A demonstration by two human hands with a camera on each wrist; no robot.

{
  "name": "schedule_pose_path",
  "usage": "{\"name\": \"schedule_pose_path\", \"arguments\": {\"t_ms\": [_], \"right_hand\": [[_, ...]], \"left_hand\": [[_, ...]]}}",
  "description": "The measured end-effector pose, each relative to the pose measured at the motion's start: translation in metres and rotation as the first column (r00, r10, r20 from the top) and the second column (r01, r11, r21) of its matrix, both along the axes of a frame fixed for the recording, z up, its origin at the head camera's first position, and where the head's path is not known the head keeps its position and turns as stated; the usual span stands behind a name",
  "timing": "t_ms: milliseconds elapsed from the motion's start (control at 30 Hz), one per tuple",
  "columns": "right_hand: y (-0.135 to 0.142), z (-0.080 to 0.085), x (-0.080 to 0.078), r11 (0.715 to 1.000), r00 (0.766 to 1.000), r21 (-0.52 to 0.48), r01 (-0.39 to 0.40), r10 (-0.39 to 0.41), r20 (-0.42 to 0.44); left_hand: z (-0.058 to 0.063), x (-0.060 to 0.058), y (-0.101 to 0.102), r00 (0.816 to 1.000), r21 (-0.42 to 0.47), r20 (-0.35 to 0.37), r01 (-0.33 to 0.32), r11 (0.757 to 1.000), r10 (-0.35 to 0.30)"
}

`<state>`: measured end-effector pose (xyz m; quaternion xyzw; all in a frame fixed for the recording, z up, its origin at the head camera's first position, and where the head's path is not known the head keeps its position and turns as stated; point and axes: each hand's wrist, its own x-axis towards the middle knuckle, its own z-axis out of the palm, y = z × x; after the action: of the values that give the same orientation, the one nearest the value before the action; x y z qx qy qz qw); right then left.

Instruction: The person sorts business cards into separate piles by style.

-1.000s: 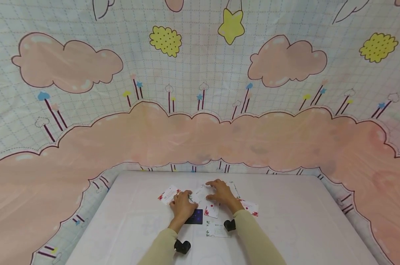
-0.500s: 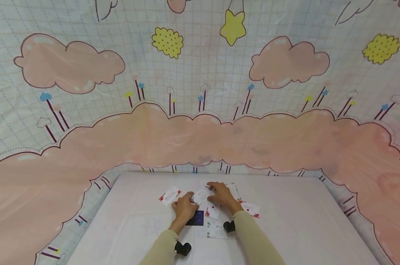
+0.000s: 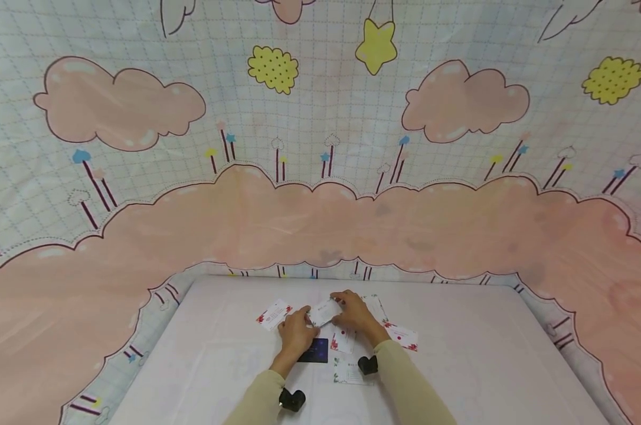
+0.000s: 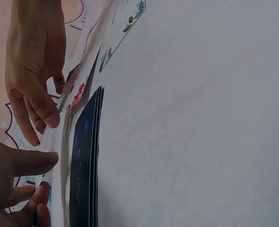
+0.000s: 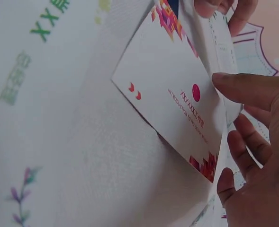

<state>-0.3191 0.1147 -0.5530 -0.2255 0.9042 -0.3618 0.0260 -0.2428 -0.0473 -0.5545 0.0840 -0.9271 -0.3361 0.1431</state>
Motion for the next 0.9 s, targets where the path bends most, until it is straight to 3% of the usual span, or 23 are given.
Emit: {"name": "schedule_pose_path", "arguments": {"t_ms": [267, 567, 700, 900], "right_hand": [[0.006, 0.008, 0.002, 1.000, 1.000, -0.005, -0.023, 0.023, 0.002], [0.011, 0.022, 0.003, 0.997, 0.993, 0.017, -0.077, 0.079, -0.087], [0.015, 0.031, 0.008, 0.996, 0.992, 0.023, -0.086, 0.088, -0.092], [0.020, 0.038, 0.016, 0.999, 0.998, 0.042, -0.033, 0.036, -0.059]], "left_hand": [[0.005, -0.002, -0.002, 1.000, 0.006, 0.020, 0.024, 1.000, -0.024], [0.016, 0.000, -0.006, 0.999, -0.011, 0.001, 0.054, 0.998, -0.054], [0.018, 0.002, -0.009, 0.995, -0.008, -0.013, 0.101, 0.995, -0.101], [0.024, 0.007, -0.012, 0.983, -0.013, -0.057, 0.175, 0.984, -0.176]]}}
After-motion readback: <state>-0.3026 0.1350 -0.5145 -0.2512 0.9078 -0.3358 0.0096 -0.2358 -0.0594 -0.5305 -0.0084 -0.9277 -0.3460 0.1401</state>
